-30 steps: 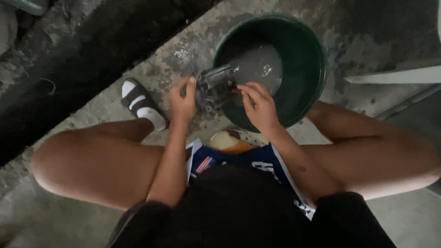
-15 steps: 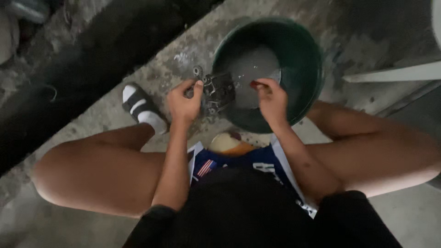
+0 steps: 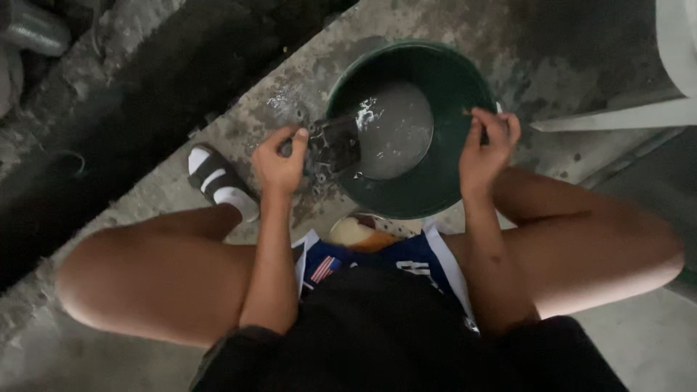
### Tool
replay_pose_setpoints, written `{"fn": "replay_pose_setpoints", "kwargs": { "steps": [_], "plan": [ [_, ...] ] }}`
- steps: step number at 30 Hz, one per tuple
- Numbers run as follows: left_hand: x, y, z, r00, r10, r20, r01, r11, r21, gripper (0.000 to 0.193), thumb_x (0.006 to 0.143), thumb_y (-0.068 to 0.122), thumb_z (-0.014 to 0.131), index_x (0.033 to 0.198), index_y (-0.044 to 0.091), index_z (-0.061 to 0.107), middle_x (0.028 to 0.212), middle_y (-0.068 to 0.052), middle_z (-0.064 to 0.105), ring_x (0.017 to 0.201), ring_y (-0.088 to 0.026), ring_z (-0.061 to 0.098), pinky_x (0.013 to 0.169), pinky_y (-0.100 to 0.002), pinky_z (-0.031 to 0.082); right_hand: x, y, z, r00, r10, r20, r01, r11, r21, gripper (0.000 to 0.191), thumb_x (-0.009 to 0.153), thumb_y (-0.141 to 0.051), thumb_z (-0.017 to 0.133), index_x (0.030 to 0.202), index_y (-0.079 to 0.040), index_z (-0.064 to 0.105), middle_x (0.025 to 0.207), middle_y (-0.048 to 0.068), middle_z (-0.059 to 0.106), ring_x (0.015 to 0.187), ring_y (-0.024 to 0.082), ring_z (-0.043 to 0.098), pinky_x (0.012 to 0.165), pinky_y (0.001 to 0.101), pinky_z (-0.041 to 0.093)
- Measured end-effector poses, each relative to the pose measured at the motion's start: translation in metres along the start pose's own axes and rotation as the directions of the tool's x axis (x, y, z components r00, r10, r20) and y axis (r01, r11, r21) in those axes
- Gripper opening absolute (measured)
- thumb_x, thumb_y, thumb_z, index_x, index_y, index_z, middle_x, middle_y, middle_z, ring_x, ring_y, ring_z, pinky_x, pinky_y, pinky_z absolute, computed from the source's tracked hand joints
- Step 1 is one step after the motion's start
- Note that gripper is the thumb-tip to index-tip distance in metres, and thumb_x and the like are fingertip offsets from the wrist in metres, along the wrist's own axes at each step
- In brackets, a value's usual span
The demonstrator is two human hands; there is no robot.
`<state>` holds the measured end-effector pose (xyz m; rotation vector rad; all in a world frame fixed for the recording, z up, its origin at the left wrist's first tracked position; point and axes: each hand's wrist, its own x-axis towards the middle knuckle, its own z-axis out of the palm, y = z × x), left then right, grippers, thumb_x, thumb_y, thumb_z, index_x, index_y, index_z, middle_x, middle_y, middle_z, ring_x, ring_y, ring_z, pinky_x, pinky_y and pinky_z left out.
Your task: The person sits on a concrete ledge and scrubs a small metal object with a sponge over a green basin of water, repeatedly dipping the object and sponge into the water and rubbing its surfaces throughout the clip.
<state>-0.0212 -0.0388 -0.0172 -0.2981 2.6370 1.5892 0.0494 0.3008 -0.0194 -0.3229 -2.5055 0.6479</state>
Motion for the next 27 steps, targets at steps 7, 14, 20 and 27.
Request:
{"fn": "replay_pose_setpoints", "kwargs": {
  "steps": [7, 14, 20, 27],
  "plan": [
    [-0.031, -0.018, 0.013, 0.998, -0.05, -0.048, 0.05, 0.999, -0.006, 0.042, 0.098, 0.037, 0.066, 0.111, -0.002, 0.073, 0.101, -0.024, 0.075, 0.099, -0.035, 0.074, 0.089, -0.04, 0.054, 0.047, 0.028, 0.026, 0.998, -0.054, -0.031, 0.059, 0.984, 0.168, 0.015, 0.102, 0.007, 0.071, 0.113, -0.001, 0.075, 0.11, 0.015, 0.072, 0.111, 0.03, 0.067, 0.098, 0.0404, 0.054],
    [-0.052, -0.015, 0.033, 0.994, -0.095, -0.06, 0.097, 0.995, 0.026, 0.055, 0.101, 0.043, 0.059, 0.117, -0.009, 0.069, 0.11, -0.03, 0.072, 0.108, -0.042, 0.07, 0.093, -0.045, 0.052, 0.124, 0.024, 0.047, 0.972, -0.19, 0.14, 0.139, 0.941, 0.309, 0.017, 0.104, 0.008, 0.069, 0.117, -0.001, 0.075, 0.112, 0.015, 0.075, 0.104, 0.027, 0.074, 0.092, 0.038, 0.058],
    [-0.046, -0.011, 0.03, 0.995, -0.096, -0.009, 0.097, 0.992, 0.082, 0.055, 0.1, 0.048, 0.055, 0.106, -0.003, 0.074, 0.097, -0.029, 0.072, 0.096, -0.047, 0.068, 0.084, -0.05, 0.051, 0.034, -0.031, 0.026, 0.801, -0.122, 0.586, 0.035, 0.987, 0.158, 0.027, 0.095, 0.007, 0.062, 0.119, -0.001, 0.073, 0.117, 0.02, 0.072, 0.104, 0.031, 0.072, 0.087, 0.0407, 0.057],
    [-0.044, -0.011, 0.03, 0.99, -0.124, 0.072, 0.114, 0.985, 0.129, 0.058, 0.1, 0.053, 0.055, 0.096, -0.003, 0.072, 0.092, -0.03, 0.07, 0.09, -0.048, 0.067, 0.079, -0.05, 0.051, 0.059, 0.021, 0.116, 0.671, 0.127, 0.731, -0.033, 0.989, -0.142, 0.027, 0.092, 0.004, 0.061, 0.112, -0.003, 0.078, 0.11, 0.023, 0.073, 0.101, 0.038, 0.073, 0.09, 0.0438, 0.057]
  ]
}}
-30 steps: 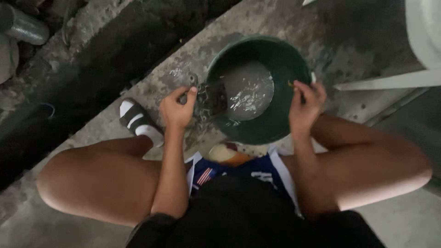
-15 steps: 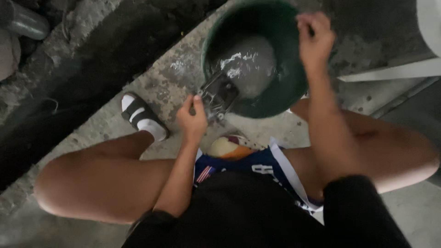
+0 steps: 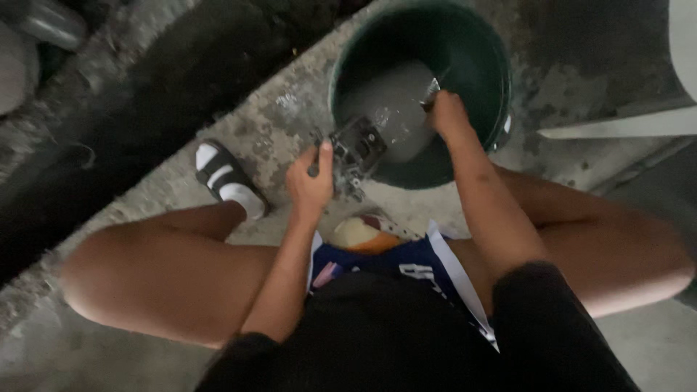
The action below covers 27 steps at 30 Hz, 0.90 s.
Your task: The person sits on a concrete ledge and scrubs a small metal object with a sponge over a green basin of water, repeatedly dipping the object and sponge into the water and rubbing its surfaces throughout the clip.
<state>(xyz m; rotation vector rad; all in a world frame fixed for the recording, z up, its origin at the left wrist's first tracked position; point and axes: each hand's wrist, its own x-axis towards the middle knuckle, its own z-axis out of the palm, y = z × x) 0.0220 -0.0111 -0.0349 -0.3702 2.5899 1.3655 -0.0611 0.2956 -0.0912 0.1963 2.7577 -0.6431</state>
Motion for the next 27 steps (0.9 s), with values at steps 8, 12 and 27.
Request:
{"fn": "replay_pose_setpoints", "kwargs": {
  "steps": [8, 12, 27],
  "plan": [
    [0.0, 0.004, -0.004, 1.0, -0.004, -0.022, 0.002, 0.996, -0.093, 0.061, 0.099, 0.051, 0.058, 0.114, -0.006, 0.072, 0.105, -0.031, 0.072, 0.104, -0.045, 0.068, 0.09, -0.045, 0.052, 0.021, -0.046, 0.038, 0.927, 0.29, 0.24, -0.175, 0.897, -0.407, 0.032, 0.09, 0.005, 0.058, 0.114, -0.006, 0.077, 0.109, 0.018, 0.076, 0.1, 0.031, 0.074, 0.09, 0.0404, 0.058],
    [0.0, 0.005, -0.004, 0.995, 0.069, -0.068, -0.078, 0.987, -0.14, 0.057, 0.1, 0.049, 0.06, 0.108, -0.006, 0.071, 0.098, -0.03, 0.071, 0.095, -0.044, 0.069, 0.083, -0.045, 0.052, 0.017, -0.06, 0.057, 0.741, 0.125, 0.66, 0.053, 0.969, -0.243, 0.035, 0.088, 0.005, 0.057, 0.115, -0.007, 0.076, 0.109, 0.015, 0.077, 0.099, 0.028, 0.074, 0.089, 0.0387, 0.058],
    [0.0, -0.005, -0.005, 0.993, 0.113, -0.033, -0.117, 0.947, -0.298, 0.051, 0.101, 0.042, 0.063, 0.08, -0.004, 0.061, 0.068, -0.015, 0.059, 0.066, -0.022, 0.054, 0.065, -0.038, 0.045, -0.133, -0.119, -0.041, 0.87, -0.321, -0.373, 0.42, 0.879, 0.224, 0.029, 0.101, 0.003, 0.061, 0.128, -0.003, 0.067, 0.13, 0.018, 0.067, 0.118, 0.034, 0.067, 0.098, 0.0398, 0.055]
  ]
}}
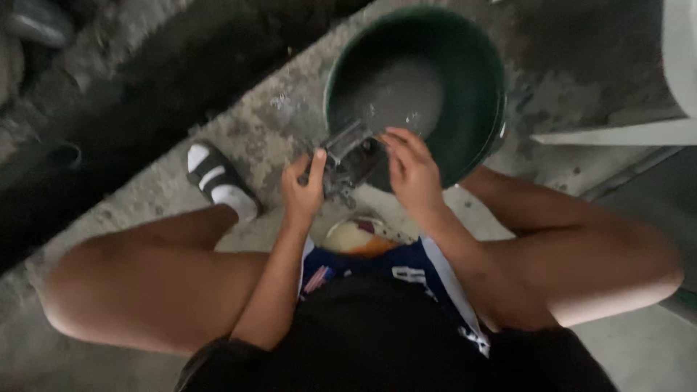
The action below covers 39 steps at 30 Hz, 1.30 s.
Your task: The person sits on a concrete ledge and scrubs a small metal object with a sponge over a green basin of water, repeatedly dipping the object and sponge into the water and rubbing its surfaces throughout the clip.
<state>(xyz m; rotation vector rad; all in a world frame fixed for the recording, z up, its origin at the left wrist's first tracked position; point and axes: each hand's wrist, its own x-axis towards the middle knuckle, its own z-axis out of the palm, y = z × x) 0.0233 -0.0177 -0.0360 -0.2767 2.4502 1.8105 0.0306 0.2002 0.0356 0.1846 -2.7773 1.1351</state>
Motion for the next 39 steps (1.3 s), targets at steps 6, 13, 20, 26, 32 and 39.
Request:
{"fn": "replay_pose_setpoints", "kwargs": {
  "steps": [6, 13, 20, 26, 32, 39],
  "plan": [
    [-0.001, 0.002, 0.005, 0.998, -0.013, -0.06, 0.014, 1.0, 0.009, 0.048, 0.099, 0.042, 0.064, 0.086, -0.005, 0.066, 0.075, -0.021, 0.065, 0.069, -0.028, 0.062, 0.07, -0.039, 0.048, -0.027, -0.012, 0.02, 0.992, -0.079, 0.098, 0.08, 0.997, -0.003, 0.032, 0.099, 0.005, 0.061, 0.131, 0.004, 0.064, 0.129, 0.018, 0.063, 0.119, 0.037, 0.062, 0.102, 0.0419, 0.052],
    [-0.003, 0.0, 0.004, 0.991, -0.126, -0.038, 0.128, 0.991, 0.037, 0.053, 0.101, 0.043, 0.064, 0.088, -0.008, 0.065, 0.079, -0.026, 0.061, 0.076, -0.035, 0.058, 0.075, -0.042, 0.047, -0.039, 0.014, 0.02, 0.984, -0.155, 0.09, 0.154, 0.988, 0.02, 0.036, 0.099, 0.008, 0.058, 0.135, 0.004, 0.062, 0.132, 0.017, 0.064, 0.125, 0.034, 0.064, 0.109, 0.0426, 0.054],
    [-0.005, 0.001, 0.005, 0.997, -0.028, -0.075, 0.032, 0.998, 0.06, 0.053, 0.1, 0.046, 0.064, 0.084, -0.005, 0.061, 0.076, -0.021, 0.061, 0.072, -0.031, 0.059, 0.071, -0.042, 0.046, -0.057, 0.025, 0.029, 0.65, 0.421, 0.633, -0.649, -0.126, 0.75, 0.042, 0.109, -0.005, 0.059, 0.15, 0.002, 0.06, 0.132, 0.016, 0.056, 0.09, 0.023, 0.045, 0.075, 0.0329, 0.038],
    [-0.003, 0.005, 0.005, 0.998, -0.016, -0.055, 0.016, 1.0, 0.003, 0.05, 0.101, 0.041, 0.063, 0.081, -0.004, 0.059, 0.07, -0.018, 0.054, 0.068, -0.026, 0.049, 0.067, -0.04, 0.043, -0.059, 0.017, 0.032, 0.959, -0.222, 0.178, 0.199, 0.97, 0.141, 0.05, 0.095, 0.006, 0.051, 0.145, -0.001, 0.054, 0.149, 0.019, 0.052, 0.142, 0.035, 0.049, 0.119, 0.0457, 0.042],
    [-0.005, 0.008, 0.006, 0.996, -0.049, -0.08, 0.047, 0.999, -0.022, 0.047, 0.101, 0.038, 0.064, 0.08, -0.004, 0.059, 0.068, -0.017, 0.053, 0.067, -0.022, 0.047, 0.065, -0.038, 0.043, -0.06, 0.013, 0.046, 0.998, -0.065, -0.005, 0.03, 0.387, 0.922, 0.043, 0.108, 0.004, 0.046, 0.148, -0.008, 0.056, 0.157, 0.011, 0.051, 0.149, 0.023, 0.045, 0.131, 0.0412, 0.035],
    [-0.006, 0.002, 0.003, 0.997, -0.065, -0.032, 0.063, 0.996, -0.062, 0.049, 0.101, 0.039, 0.062, 0.078, -0.004, 0.057, 0.066, -0.013, 0.051, 0.064, -0.018, 0.047, 0.062, -0.038, 0.039, -0.059, 0.014, 0.032, 0.995, -0.008, 0.099, -0.017, 0.968, 0.251, 0.041, 0.105, 0.008, 0.047, 0.144, 0.001, 0.055, 0.151, 0.017, 0.055, 0.143, 0.028, 0.054, 0.122, 0.0429, 0.043]
  ]
}}
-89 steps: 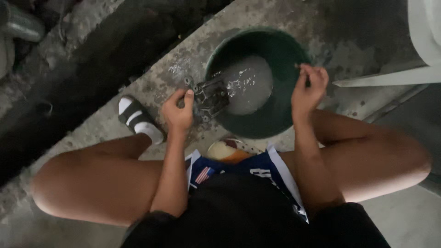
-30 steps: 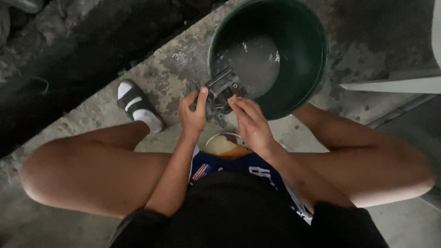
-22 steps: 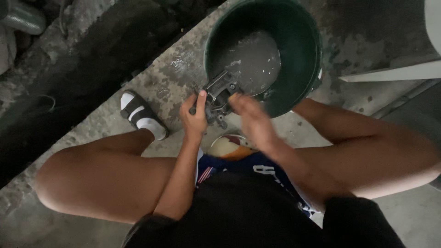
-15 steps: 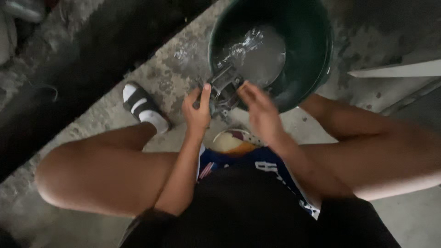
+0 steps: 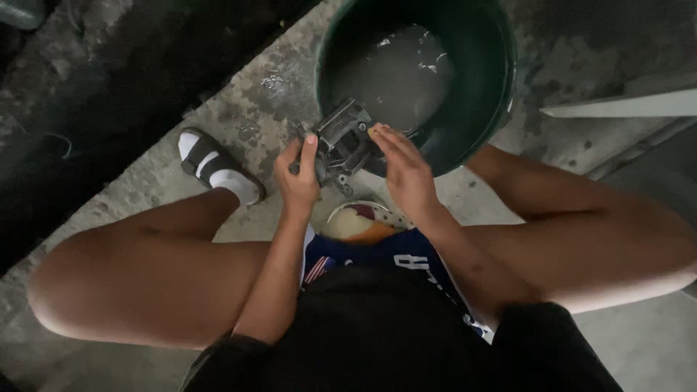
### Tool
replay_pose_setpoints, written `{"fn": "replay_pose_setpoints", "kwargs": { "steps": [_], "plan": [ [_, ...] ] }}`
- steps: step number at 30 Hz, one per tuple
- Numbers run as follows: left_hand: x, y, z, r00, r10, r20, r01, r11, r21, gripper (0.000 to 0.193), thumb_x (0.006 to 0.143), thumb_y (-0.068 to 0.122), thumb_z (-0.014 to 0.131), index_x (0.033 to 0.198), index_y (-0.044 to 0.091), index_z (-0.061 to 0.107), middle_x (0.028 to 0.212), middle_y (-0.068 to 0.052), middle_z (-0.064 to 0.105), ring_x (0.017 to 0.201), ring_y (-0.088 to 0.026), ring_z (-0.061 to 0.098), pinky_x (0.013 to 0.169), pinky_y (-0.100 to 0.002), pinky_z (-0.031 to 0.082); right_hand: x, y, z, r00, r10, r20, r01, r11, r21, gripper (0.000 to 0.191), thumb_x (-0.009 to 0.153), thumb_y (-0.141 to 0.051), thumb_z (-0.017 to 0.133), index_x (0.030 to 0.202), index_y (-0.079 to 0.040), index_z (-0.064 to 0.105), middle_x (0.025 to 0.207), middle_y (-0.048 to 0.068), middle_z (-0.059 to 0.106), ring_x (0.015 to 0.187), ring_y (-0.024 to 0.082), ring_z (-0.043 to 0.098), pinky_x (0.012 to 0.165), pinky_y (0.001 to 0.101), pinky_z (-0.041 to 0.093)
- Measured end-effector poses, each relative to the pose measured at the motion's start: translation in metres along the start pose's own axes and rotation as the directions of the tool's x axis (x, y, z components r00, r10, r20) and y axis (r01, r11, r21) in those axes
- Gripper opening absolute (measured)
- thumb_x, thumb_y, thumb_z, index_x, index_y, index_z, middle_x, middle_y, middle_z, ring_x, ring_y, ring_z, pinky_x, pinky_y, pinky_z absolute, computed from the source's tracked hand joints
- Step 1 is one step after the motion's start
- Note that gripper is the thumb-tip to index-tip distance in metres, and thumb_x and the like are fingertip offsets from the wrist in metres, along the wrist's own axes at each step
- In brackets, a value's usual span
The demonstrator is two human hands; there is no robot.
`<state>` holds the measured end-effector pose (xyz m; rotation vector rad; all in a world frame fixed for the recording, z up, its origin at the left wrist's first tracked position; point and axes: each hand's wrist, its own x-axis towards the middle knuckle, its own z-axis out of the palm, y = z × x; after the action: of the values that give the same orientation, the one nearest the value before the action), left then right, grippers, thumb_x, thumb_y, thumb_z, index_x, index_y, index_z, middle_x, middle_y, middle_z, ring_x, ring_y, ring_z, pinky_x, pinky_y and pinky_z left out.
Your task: The person sits on a concrete ledge and scrubs a small metal object with a sponge over a green basin of water, repeatedly dipping the object and sponge into the water and rubbing its surfaces throughout the clip.
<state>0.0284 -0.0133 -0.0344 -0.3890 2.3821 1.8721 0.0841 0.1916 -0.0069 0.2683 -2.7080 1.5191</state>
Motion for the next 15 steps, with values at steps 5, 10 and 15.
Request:
{"fn": "replay_pose_setpoints", "kwargs": {
  "steps": [5, 10, 15],
  "plan": [
    [0.001, -0.006, 0.002, 1.0, 0.021, -0.02, -0.021, 1.0, 0.02, 0.052, 0.104, 0.036, 0.064, 0.076, -0.006, 0.051, 0.066, -0.015, 0.044, 0.068, -0.019, 0.041, 0.063, -0.039, 0.035, 0.003, -0.01, -0.002, 0.992, -0.038, 0.124, 0.051, 0.993, -0.106, 0.053, 0.092, 0.014, 0.047, 0.14, -0.002, 0.062, 0.149, 0.017, 0.057, 0.142, 0.032, 0.054, 0.12, 0.0411, 0.046],
    [0.001, -0.006, 0.003, 0.997, 0.076, -0.019, -0.076, 0.997, -0.019, 0.047, 0.102, 0.036, 0.064, 0.08, -0.005, 0.057, 0.068, -0.014, 0.052, 0.066, -0.018, 0.046, 0.063, -0.038, 0.039, 0.01, -0.018, 0.003, 0.997, 0.069, 0.043, -0.056, 0.968, -0.246, 0.047, 0.093, 0.014, 0.053, 0.139, 0.003, 0.059, 0.146, 0.021, 0.058, 0.139, 0.033, 0.056, 0.119, 0.0413, 0.045],
    [0.001, -0.002, 0.001, 1.0, 0.007, -0.014, -0.006, 0.996, 0.094, 0.048, 0.104, 0.034, 0.064, 0.079, -0.007, 0.055, 0.07, -0.018, 0.05, 0.068, -0.022, 0.046, 0.067, -0.04, 0.04, 0.011, -0.024, 0.005, 0.994, -0.104, 0.041, 0.111, 0.94, -0.322, 0.045, 0.094, 0.013, 0.058, 0.138, 0.005, 0.06, 0.145, 0.019, 0.06, 0.138, 0.029, 0.058, 0.12, 0.0398, 0.047]
  ]
}}
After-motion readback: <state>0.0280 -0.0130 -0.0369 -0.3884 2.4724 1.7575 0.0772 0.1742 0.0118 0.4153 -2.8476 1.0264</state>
